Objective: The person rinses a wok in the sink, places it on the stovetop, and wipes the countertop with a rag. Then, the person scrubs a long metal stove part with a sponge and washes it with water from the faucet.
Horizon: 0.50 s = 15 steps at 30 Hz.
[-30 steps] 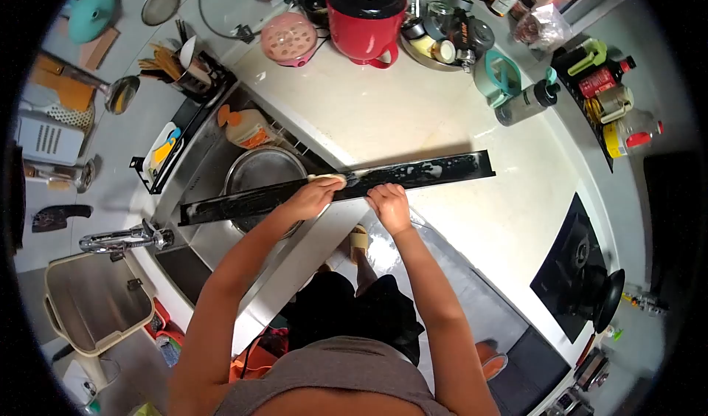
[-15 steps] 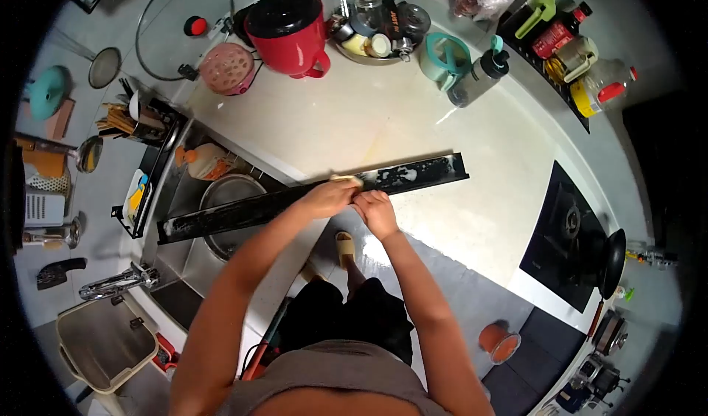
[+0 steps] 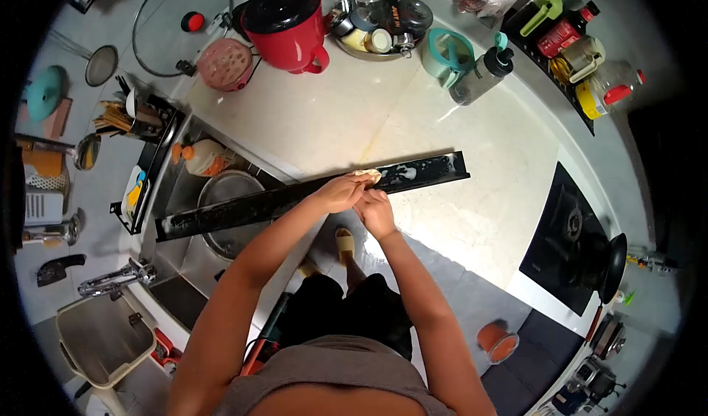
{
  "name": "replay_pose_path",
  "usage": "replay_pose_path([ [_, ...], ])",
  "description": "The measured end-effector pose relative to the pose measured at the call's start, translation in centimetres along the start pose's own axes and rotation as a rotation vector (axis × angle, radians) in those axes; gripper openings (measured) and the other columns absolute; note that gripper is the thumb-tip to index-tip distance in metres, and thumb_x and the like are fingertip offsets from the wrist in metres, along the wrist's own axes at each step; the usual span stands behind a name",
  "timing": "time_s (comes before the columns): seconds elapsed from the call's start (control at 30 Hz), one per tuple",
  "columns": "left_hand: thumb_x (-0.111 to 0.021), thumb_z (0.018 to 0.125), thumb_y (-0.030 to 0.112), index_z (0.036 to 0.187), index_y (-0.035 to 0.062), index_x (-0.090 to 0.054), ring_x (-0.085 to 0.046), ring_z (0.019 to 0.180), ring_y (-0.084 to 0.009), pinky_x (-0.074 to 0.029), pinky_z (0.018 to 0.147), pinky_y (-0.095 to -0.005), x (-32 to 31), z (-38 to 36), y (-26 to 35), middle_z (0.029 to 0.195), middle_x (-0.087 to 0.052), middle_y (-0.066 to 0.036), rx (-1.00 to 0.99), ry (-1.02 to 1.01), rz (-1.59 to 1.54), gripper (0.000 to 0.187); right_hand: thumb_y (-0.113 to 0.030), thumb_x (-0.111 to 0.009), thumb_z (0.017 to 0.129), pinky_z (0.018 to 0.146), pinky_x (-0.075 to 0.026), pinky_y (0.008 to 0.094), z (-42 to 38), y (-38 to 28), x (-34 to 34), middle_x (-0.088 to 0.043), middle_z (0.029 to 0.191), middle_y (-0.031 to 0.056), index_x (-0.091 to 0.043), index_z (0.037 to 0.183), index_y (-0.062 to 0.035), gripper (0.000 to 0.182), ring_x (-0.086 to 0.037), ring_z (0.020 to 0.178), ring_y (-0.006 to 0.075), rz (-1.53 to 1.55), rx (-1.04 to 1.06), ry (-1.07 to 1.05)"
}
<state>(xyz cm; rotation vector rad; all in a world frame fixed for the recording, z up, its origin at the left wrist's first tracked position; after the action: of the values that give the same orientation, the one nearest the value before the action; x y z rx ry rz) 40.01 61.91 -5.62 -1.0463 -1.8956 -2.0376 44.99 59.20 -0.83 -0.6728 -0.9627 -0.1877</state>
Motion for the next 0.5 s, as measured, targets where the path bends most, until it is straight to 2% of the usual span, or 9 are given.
replay_pose_path([
  [0.1,-0.036,0.086,0.012,0.123,0.0019,-0.047,-0.048,0.114,-0.0251,-0.035,0.1,-0.0331,2.6,-5.7,-0.7,0.127,-0.048,-0.013,-0.116,0.183,0.259,0.04,-0.017,-0.065,0.072,0.068,-0.04,0.0329,0.2,-0.4,0.2,-0.058,0.077,0.0022,-0.059,0.074,-0.0097,0.01,-0.053,0.072,0.0203,-0.002,0.012,0.011],
  [0.17,-0.037,0.085,0.011,0.126,0.0026,-0.045,-0.048,0.114,-0.0263,-0.034,0.1,-0.0337,4.3,-11.2,-5.1,0.126,-0.049,-0.013,0.112,0.147,0.119,0.042,-0.016,-0.065,0.072,0.068,-0.039,0.0328,0.1,-0.4,0.0,-0.057,0.075,0.0021,-0.058,0.073,-0.0101,0.009,-0.053,0.072,0.0203,0.0,0.008,-0.011],
  [0.23,-0.038,0.085,0.011,0.126,0.003,-0.044,-0.048,0.113,-0.0286,-0.035,0.1,-0.0349,6.9,-15.6,-5.2,0.126,-0.049,-0.013,0.106,0.112,0.38,0.043,-0.016,-0.066,0.072,0.067,-0.039,0.0327,0.1,-0.3,-0.3,-0.057,0.075,0.002,-0.058,0.073,-0.0101,0.009,-0.052,0.072,0.0203,-0.013,0.009,-0.027],
  [0.3,-0.038,0.085,0.011,0.126,0.003,-0.044,-0.048,0.114,-0.0289,-0.035,0.1,-0.0357,7.5,-16.8,-4.5,0.126,-0.049,-0.013,0.154,0.132,0.37,0.043,-0.016,-0.066,0.072,0.067,-0.039,0.0327,0.1,-0.6,-0.2,-0.056,0.074,0.0021,-0.058,0.072,-0.01,0.009,-0.052,0.071,0.0204,-0.008,0.017,-0.009],
  [0.37,-0.037,0.086,0.012,0.127,0.0024,-0.044,-0.046,0.116,-0.0289,-0.034,0.1,-0.0361,6.9,-16.1,-4.7,0.127,-0.047,-0.014,0.171,0.123,0.293,0.042,-0.016,-0.066,0.072,0.067,-0.039,0.0327,0.2,-0.7,-0.1,-0.056,0.074,0.0018,-0.058,0.072,-0.01,0.009,-0.052,0.071,0.0203,-0.017,0.016,-0.008],
  [0.43,-0.037,0.088,0.013,0.128,0.0012,-0.042,-0.042,0.119,-0.0286,-0.031,0.102,-0.0361,3.8,-11.4,-4.6,0.131,-0.044,-0.015,0.156,0.081,0.149,0.042,-0.015,-0.066,0.071,0.069,-0.04,0.0334,0.3,-0.7,-0.2,-0.057,0.076,0.0026,-0.058,0.073,-0.0094,0.01,-0.053,0.073,0.0212,0.009,0.009,-0.023],
  [0.5,-0.035,0.088,0.015,0.127,0.0002,-0.043,-0.041,0.121,-0.0279,-0.032,0.101,-0.0346,2.3,-5.8,-1.1,0.131,-0.043,-0.015,0.065,0.105,0.124,0.041,-0.014,-0.066,0.071,0.071,-0.04,0.0347,0.1,-0.7,-0.2,-0.057,0.079,0.004,-0.059,0.075,-0.0084,0.01,-0.053,0.076,0.0229,0.049,-0.001,-0.042],
])
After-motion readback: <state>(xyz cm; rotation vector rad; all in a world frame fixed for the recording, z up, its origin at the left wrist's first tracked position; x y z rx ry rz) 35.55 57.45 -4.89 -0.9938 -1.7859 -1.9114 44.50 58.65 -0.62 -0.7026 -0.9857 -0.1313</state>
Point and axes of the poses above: each hand's wrist, its own z-axis towards the middle knuckle, its own x-axis out of the back of the hand, y = z × x, the point moved 10 cm from there along z, towards the middle knuckle
